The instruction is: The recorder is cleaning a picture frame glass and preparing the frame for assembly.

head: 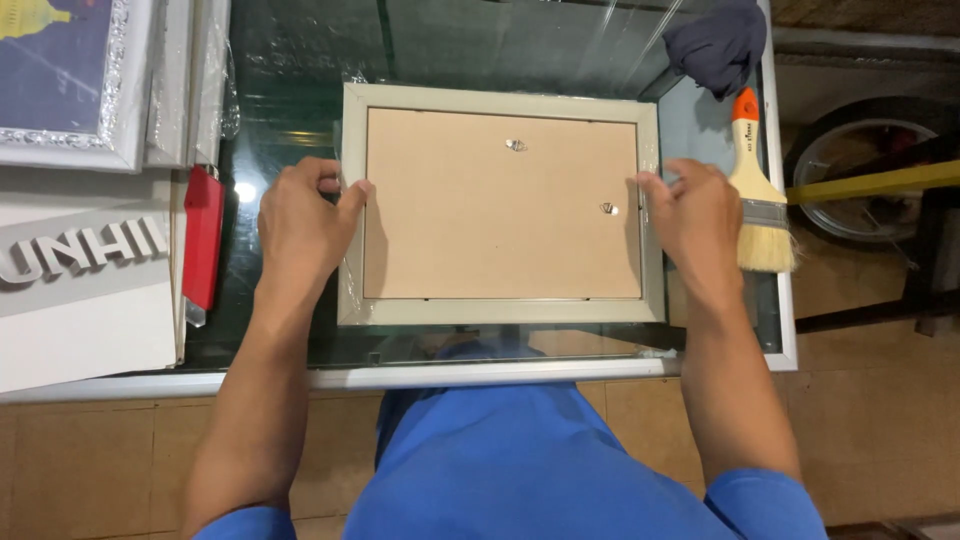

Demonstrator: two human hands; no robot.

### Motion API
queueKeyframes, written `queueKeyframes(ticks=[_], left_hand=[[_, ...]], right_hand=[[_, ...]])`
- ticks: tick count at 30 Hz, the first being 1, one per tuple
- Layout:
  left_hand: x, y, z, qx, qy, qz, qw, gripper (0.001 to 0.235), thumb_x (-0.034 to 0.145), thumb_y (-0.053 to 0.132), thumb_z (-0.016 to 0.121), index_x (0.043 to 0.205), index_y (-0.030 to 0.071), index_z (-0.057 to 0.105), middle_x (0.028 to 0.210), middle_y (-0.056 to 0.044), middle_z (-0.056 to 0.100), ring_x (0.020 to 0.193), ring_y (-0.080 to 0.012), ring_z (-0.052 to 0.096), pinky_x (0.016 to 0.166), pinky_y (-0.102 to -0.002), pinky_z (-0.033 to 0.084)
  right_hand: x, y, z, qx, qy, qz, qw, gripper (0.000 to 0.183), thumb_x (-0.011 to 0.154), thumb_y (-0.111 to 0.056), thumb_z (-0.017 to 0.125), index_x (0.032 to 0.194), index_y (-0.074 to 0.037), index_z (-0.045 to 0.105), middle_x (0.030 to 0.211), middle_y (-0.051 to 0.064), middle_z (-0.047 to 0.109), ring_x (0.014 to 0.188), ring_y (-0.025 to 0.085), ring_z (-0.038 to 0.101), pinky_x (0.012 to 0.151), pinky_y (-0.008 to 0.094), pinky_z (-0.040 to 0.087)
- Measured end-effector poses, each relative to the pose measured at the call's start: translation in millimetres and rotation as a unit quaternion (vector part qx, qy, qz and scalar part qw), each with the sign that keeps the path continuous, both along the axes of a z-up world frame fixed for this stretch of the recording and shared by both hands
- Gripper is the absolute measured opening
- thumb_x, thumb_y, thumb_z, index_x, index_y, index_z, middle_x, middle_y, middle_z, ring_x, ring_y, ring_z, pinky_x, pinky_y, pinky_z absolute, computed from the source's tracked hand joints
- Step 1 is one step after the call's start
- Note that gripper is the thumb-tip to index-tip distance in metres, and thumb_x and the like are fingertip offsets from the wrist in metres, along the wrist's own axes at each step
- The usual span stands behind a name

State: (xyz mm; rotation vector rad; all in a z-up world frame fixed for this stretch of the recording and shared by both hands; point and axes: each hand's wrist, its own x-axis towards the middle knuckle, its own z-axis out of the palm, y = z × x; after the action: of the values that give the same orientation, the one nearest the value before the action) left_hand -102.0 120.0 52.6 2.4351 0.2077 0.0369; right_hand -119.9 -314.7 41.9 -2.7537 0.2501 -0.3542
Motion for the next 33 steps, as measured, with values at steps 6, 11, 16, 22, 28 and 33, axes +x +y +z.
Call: queueKeyframes(ticks=[6,11,16,22,28,33], left_hand=[[26,2,25,0.026,0.006,-0.007,1.0,0.056,0.095,0.029,0.077,0.133,-0.008,0.061,0.095,-0.017,0.075,0.078,-0.03,0.072,0.07,-0.043,0.057],[81,5,-21,0.036,-0.196,-0.069,0.978,0.052,0.093,0.024,0.086,0.134,0.001,0.064,0.107,-0.019,0.064,0.089,-0.0297,0.067,0.073,-0.04,0.055],[91,0,-37,0.072,-0.249,-0.078,0.963,0.027,0.094,0.027,0.083,0.115,0.009,0.08,0.104,-0.01,0.061,0.095,-0.0282,0.055,0.085,-0.041,0.047],[93,2,-41,0.062,-0.257,-0.079,0.961,0.026,0.094,0.027,0.083,0.113,0.011,0.08,0.103,-0.01,0.062,0.093,-0.0286,0.056,0.082,-0.041,0.047],[85,13,-25,0.008,-0.258,-0.082,0.963,0.034,0.094,0.01,0.081,0.125,-0.003,0.07,0.103,-0.018,0.071,0.085,-0.0267,0.069,0.075,-0.038,0.057],[12,34,45,0.149,-0.054,-0.022,0.987,0.035,0.091,0.014,0.075,0.122,-0.001,0.072,0.107,-0.026,0.069,0.09,-0.0436,0.067,0.076,-0.052,0.054]], right_hand=[[-3,-26,48,0.001,0.041,-0.072,0.997,0.048,0.1,-0.023,0.076,0.139,0.002,0.062,0.12,0.027,0.05,0.109,0.04,0.048,0.091,0.054,0.041],[1,-15,66,0.049,0.229,-0.172,0.957,0.072,0.1,-0.036,0.069,0.158,-0.006,0.039,0.14,0.026,0.032,0.12,0.051,0.045,0.097,0.065,0.047],[-1,-26,36,-0.006,0.178,-0.128,0.976,0.082,0.1,-0.042,0.067,0.159,-0.001,0.029,0.144,0.032,0.032,0.122,0.05,0.039,0.101,0.06,0.033],[0,-31,29,-0.002,0.167,-0.114,0.979,0.081,0.1,-0.042,0.066,0.158,0.002,0.031,0.143,0.033,0.031,0.123,0.05,0.037,0.102,0.062,0.028],[-1,-27,33,-0.01,0.169,-0.119,0.978,0.079,0.101,-0.041,0.065,0.159,0.001,0.03,0.145,0.031,0.032,0.126,0.049,0.036,0.105,0.063,0.028],[-2,-31,21,-0.017,0.144,-0.111,0.983,0.079,0.1,-0.042,0.064,0.158,0.0,0.031,0.143,0.034,0.032,0.123,0.049,0.035,0.103,0.061,0.027]])
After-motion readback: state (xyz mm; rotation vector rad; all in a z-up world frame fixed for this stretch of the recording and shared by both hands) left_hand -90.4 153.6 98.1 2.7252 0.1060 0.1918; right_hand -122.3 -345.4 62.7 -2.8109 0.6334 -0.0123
